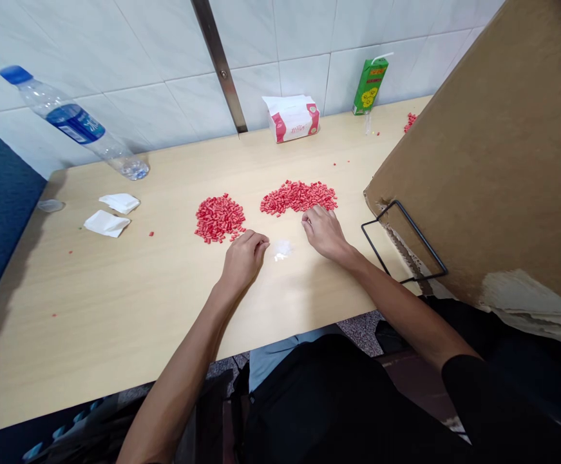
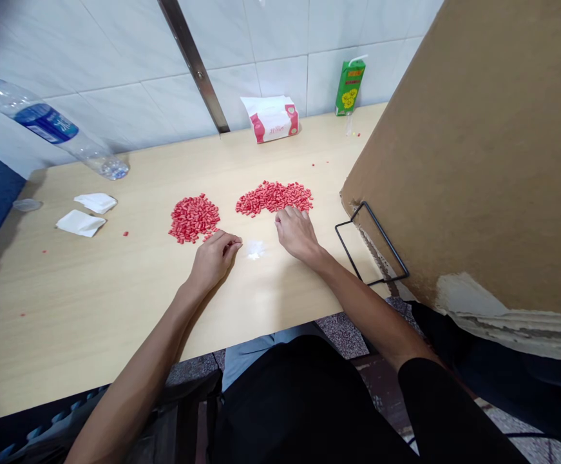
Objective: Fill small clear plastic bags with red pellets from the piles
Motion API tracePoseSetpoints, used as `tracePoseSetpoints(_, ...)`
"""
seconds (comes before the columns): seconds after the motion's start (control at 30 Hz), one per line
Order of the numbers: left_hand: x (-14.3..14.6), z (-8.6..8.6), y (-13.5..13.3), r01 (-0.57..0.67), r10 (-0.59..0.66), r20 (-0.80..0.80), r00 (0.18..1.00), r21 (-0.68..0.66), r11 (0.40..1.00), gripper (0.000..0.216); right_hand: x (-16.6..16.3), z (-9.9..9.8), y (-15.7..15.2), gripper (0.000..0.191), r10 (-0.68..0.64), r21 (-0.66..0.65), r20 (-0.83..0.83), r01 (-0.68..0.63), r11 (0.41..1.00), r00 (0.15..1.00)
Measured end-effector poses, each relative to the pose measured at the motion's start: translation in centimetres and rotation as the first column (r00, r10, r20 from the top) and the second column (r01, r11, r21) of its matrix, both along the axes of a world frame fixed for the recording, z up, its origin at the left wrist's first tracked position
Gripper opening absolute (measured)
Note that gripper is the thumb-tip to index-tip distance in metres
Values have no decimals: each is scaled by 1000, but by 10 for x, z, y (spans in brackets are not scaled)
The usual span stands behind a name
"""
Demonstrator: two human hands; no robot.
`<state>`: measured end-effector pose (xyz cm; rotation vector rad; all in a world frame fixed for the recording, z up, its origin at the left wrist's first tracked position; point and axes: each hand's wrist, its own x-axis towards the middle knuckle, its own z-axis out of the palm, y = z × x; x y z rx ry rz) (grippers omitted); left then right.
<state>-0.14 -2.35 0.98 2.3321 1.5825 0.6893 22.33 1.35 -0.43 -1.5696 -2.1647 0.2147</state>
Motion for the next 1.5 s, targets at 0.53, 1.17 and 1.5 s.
tracePoseSetpoints(0.53, -12, 0, -2, -41, 47, 161, 986, -36, 998, 22, 1, -1, 2, 14, -13, -15, -31, 13, 1000, 999)
tracePoseSetpoints(1.17, -13, -3, -14, 138, -57, -364, 929, 200, 970, 22, 0, -1, 1, 15, -3, -10, -21, 3, 1000, 1000)
tracePoseSetpoints(1.5, -16, -8, -15, -33, 70, -106, 992, 318, 948, 14, 0, -3, 2, 15, -5, 14, -75, 6, 1000, 997)
